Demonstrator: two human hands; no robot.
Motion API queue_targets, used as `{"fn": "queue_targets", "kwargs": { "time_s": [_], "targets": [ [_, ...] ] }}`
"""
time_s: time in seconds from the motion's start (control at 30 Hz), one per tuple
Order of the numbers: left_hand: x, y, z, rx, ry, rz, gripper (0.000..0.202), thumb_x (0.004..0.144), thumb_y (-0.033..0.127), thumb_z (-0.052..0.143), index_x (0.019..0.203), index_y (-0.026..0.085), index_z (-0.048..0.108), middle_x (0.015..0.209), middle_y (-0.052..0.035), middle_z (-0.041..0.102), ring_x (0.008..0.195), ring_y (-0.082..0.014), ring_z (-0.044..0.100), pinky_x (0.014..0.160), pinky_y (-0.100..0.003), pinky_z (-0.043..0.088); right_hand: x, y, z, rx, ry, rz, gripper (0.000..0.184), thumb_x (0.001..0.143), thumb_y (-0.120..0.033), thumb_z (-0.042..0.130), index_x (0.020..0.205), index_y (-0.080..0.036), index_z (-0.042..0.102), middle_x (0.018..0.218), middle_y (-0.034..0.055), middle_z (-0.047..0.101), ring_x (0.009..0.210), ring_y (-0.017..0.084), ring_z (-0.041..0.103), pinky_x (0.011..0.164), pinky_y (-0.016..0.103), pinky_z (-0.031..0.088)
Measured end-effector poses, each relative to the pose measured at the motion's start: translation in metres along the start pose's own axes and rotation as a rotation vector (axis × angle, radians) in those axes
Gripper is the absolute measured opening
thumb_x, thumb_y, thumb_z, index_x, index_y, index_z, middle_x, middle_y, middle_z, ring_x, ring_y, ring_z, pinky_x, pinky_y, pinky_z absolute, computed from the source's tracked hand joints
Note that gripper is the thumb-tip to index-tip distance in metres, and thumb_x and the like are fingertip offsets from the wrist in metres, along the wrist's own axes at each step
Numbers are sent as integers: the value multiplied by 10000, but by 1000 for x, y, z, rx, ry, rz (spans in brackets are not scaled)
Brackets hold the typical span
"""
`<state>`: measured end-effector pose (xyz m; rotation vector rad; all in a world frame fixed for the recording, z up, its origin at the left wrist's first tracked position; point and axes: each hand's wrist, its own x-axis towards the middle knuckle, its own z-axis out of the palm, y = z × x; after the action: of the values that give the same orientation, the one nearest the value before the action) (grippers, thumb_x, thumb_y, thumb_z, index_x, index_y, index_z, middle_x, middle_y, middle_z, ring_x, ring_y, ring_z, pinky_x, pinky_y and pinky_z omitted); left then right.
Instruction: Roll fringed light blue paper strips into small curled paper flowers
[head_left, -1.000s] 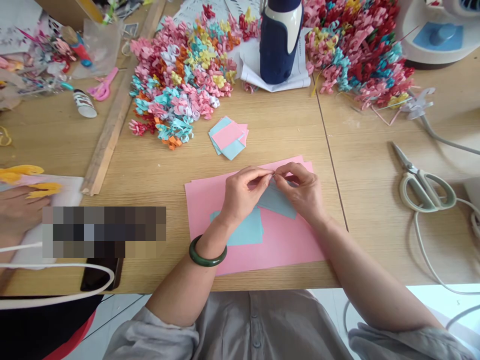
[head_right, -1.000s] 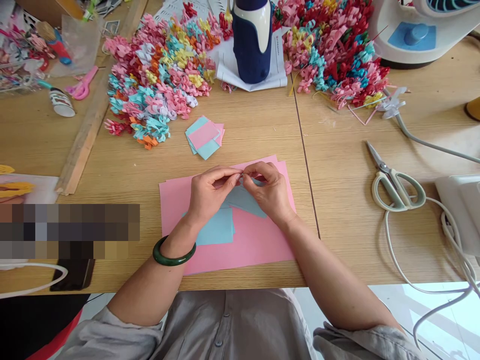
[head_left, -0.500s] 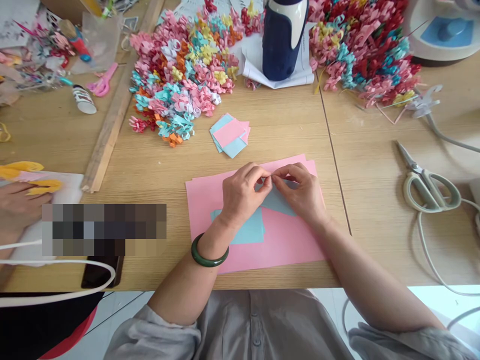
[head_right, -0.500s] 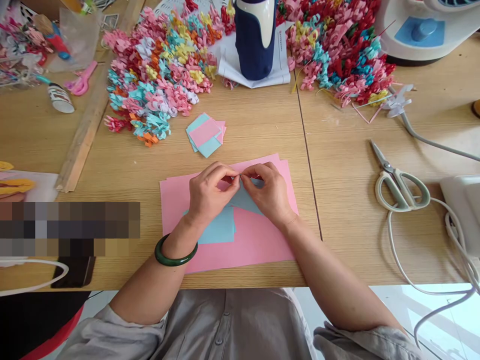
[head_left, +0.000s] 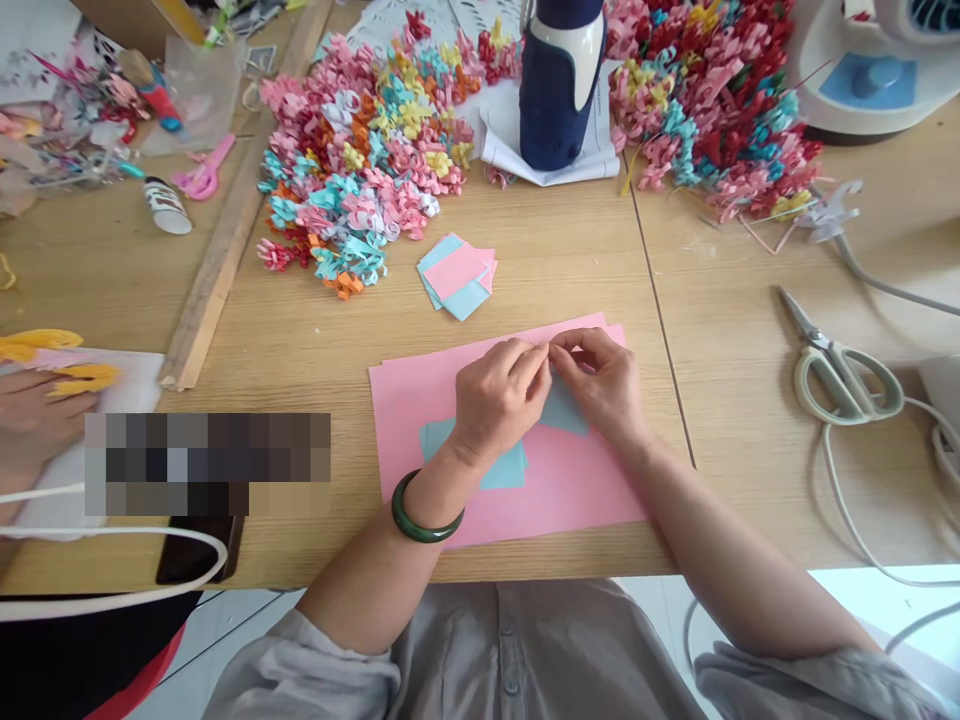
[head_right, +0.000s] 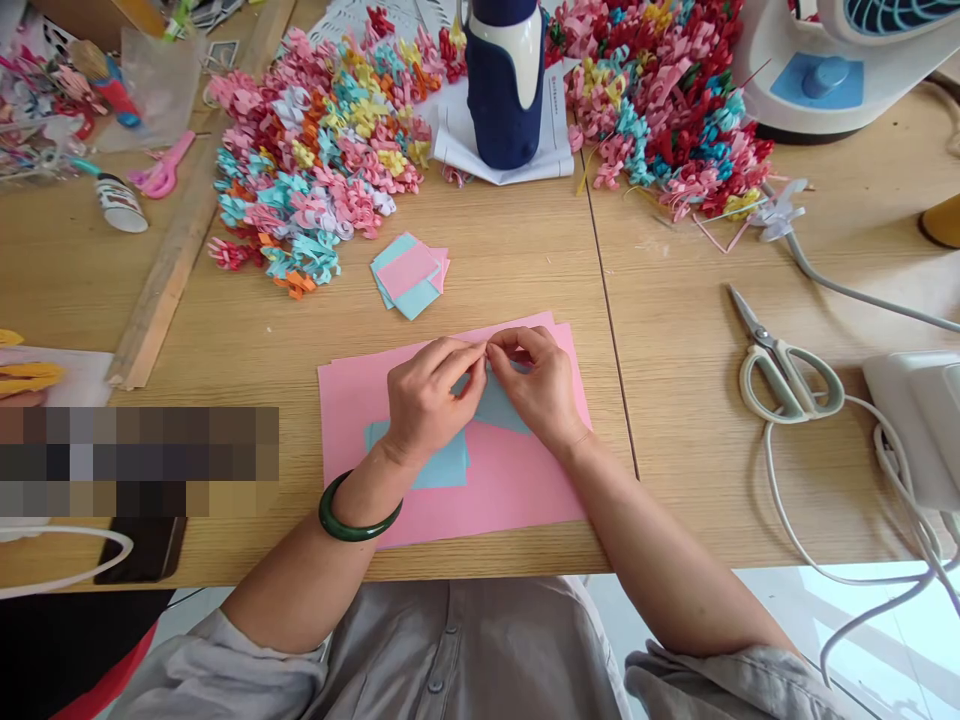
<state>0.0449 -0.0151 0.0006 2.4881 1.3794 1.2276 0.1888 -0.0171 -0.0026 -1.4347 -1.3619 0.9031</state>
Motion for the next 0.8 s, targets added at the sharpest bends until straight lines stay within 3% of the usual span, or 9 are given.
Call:
{"fn": "queue_targets", "kwargs": {
  "time_s": [0.17, 0.3, 0.5, 0.67, 0.8],
  "targets": [
    [3, -6, -3, -396, 16, -280, 147, 921, 169, 573, 945, 174, 717, 898, -44, 744, 777, -119, 685, 711, -223, 557, 2, 2, -1, 17, -1, -2, 71, 818, -244, 635, 795, -204, 688, 822, 12, 669, 807, 148, 632, 771, 316, 542],
    [4, -11, -3, -457, -7, -284, 135, 909, 174, 604, 945, 186, 734, 929, -40, 760, 834, -129, 705, 752, -235, 576, 2, 1, -2, 11, -16, -13, 80, 821, -266, 652, 817, -212, 711, 836, 16, 663, 808, 150, 634, 784, 329, 551],
    [1, -12, -2, -269, -28, -168, 113, 899, 145, 600, 889, 192, 702, 864, -25, 744, 782, -127, 688, 734, -243, 539, 0, 2, -2, -55, -38, -67, 87, 837, -263, 656, 845, -232, 737, 816, 16, 667, 838, 166, 627, 790, 344, 557],
    [3, -10, -4, 80, 7, -11, 137, 879, 141, 582, 763, 196, 631, 741, -14, 696, 712, -149, 640, 636, -266, 439, -1, 1, -1, -40, -58, -15, 90, 825, -241, 667, 851, -224, 752, 831, 19, 683, 815, 160, 627, 765, 334, 539],
    [4, -9, -4, 200, 51, 46, 160, 860, 137, 577, 712, 199, 582, 676, -6, 642, 640, -150, 580, 577, -288, 365, -1, -2, 0, 4, -72, 29, 74, 812, -250, 681, 818, -212, 745, 817, 19, 686, 806, 159, 630, 743, 325, 531]
  ]
}}
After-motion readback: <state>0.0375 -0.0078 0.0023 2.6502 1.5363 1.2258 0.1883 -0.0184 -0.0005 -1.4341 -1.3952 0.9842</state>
